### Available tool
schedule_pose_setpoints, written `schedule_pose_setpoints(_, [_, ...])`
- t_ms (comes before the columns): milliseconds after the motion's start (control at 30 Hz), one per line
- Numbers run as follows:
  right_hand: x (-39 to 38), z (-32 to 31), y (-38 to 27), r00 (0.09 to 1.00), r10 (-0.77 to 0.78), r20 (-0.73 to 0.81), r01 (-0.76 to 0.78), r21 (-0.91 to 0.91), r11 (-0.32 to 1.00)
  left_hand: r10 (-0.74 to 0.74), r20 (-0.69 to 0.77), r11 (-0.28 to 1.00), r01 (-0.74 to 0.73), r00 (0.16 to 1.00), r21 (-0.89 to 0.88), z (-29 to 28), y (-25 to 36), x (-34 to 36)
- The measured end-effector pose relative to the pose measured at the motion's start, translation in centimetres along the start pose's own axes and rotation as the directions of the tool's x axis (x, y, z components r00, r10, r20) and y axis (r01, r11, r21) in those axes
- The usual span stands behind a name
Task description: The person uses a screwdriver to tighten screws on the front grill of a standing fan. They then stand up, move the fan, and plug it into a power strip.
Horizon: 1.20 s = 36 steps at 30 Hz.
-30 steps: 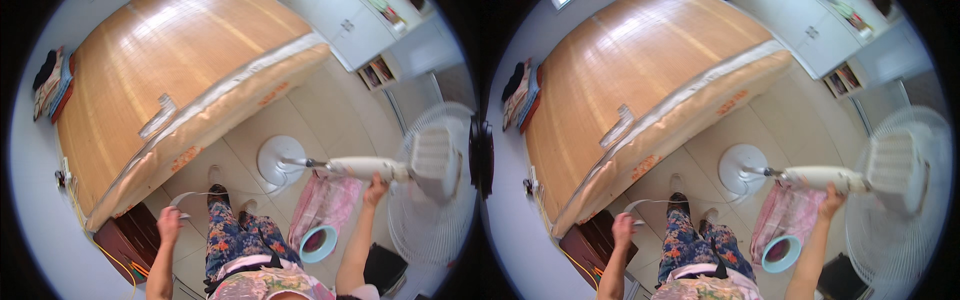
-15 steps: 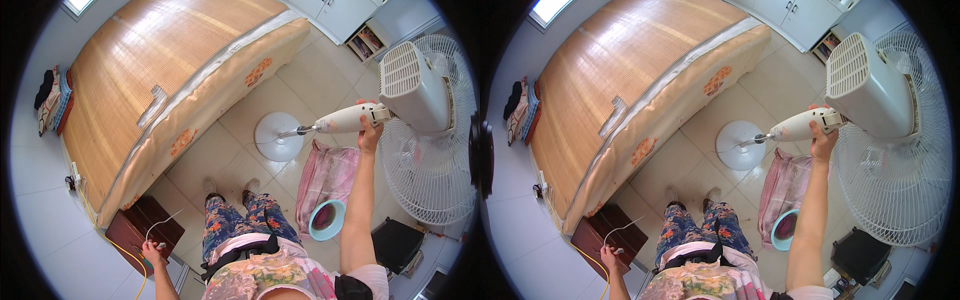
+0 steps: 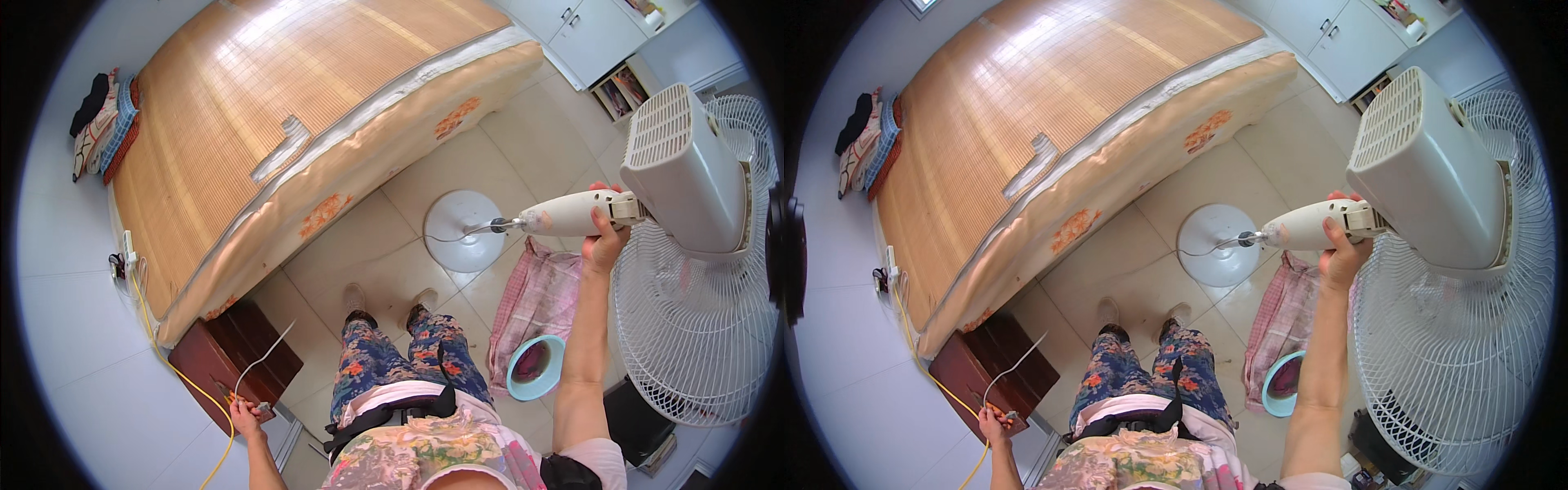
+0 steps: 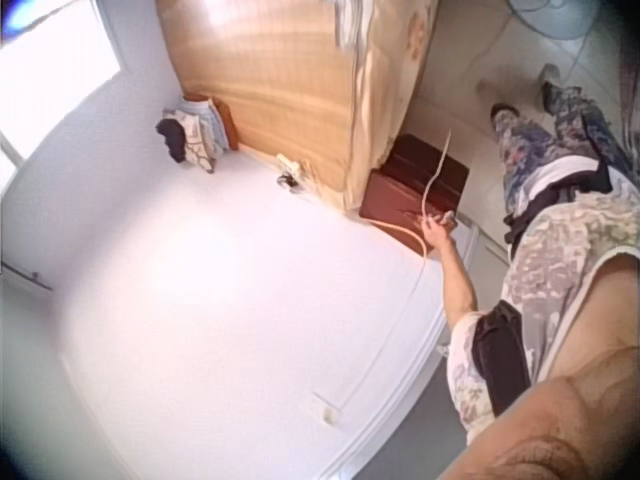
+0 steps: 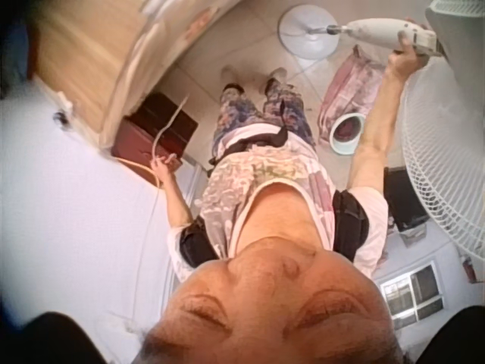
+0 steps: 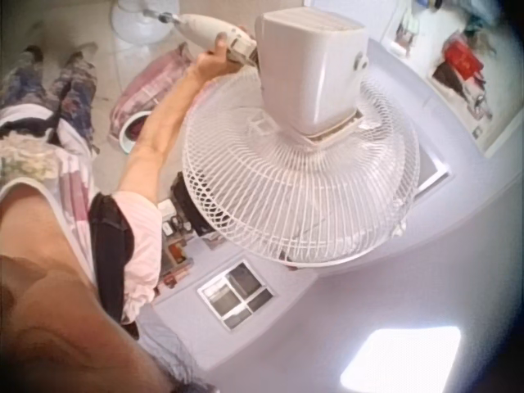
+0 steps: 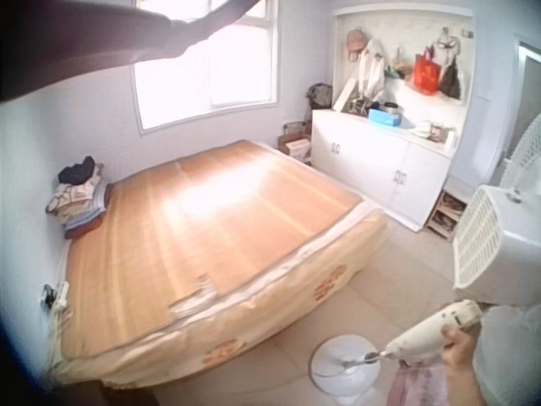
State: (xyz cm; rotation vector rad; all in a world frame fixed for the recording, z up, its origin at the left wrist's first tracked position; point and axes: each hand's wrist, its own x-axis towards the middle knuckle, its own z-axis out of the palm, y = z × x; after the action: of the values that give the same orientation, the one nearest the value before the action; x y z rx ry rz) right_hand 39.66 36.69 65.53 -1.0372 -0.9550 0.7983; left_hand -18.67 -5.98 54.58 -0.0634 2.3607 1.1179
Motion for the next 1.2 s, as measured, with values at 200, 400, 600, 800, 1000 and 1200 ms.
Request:
schedule_pose_setpoints(200, [-2.1,6.1,0.9,0.998,0.042,-0.052,-0.036,0.103,0.994,-0.041,0.026,0.999,0.041,0.999,-0.02,-2.8,-1.8,2.2])
schedule_pose_setpoints(400, [-3.6,11.2,2.4,0.989,0.075,-0.13,-0.059,0.121,0.991,-0.055,0.027,0.998,0.055,0.998,0.02,-4.0,-1.2,4.5])
schedule_pose_setpoints(600, [-5.1,18.1,3.1,0.995,0.076,-0.066,-0.068,0.119,0.991,-0.101,-0.025,0.994,0.102,0.995,0.049,-6.2,-2.3,7.4])
schedule_pose_setpoints(800, [-5.7,20.5,4.2,0.999,-0.009,-0.05,0.009,-0.007,1.0,-0.089,0.189,0.985,0.058,0.978,0.164,-5.5,-2.2,8.9])
schedule_pose_setpoints(1000, [-5.6,16.8,4.6,0.983,0.122,-0.14,-0.144,-0.167,0.975,0.13,0.284,0.937,-0.211,0.95,0.278,-3.6,-0.2,10.0])
schedule_pose_setpoints(1200, [-19.5,17.0,10.6,0.973,0.213,-0.092,-0.232,-0.407,0.883,0.591,0.338,0.591,-0.679,0.732,0.435,-8.0,2.0,6.6])
